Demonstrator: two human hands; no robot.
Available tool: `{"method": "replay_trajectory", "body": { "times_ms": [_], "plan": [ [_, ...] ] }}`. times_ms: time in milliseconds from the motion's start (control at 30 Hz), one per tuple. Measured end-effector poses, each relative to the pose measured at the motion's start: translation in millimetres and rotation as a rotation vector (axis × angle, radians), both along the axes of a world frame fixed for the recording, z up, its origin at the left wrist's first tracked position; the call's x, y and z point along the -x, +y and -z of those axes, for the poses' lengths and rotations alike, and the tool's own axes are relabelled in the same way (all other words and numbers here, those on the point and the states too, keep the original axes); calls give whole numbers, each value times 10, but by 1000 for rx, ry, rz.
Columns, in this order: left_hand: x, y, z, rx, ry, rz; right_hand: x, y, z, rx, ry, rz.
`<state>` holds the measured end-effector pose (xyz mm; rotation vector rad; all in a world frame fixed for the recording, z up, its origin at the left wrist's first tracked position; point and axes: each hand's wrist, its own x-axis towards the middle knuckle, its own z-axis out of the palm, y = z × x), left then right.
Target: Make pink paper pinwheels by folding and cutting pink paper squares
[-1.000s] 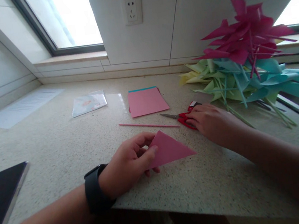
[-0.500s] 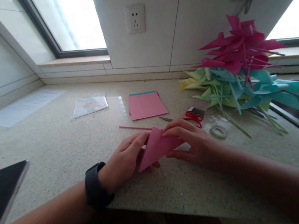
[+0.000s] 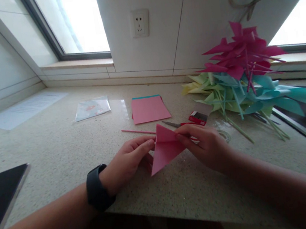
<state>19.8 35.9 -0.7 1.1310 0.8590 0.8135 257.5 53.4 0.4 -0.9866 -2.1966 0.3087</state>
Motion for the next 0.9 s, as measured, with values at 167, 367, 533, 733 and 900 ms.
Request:
{"method": "replay_trajectory", "body": {
  "times_ms": [167,367,533,733,900],
  "plan": [
    [59,-36,13,-148,1,28,5,-7,39,134,198,124],
    [10,-85,42,-330,238,68,98,-74,40,269,289,54],
    [-22,-57,50,-303,271,-88,93,-34,65,349,395,35],
    [4,-22,52,-228,162,-164,19,80,99,322,456,72],
    [3,-7,53,-165,122,-177,17,89,92,345,540,67]
  ]
}}
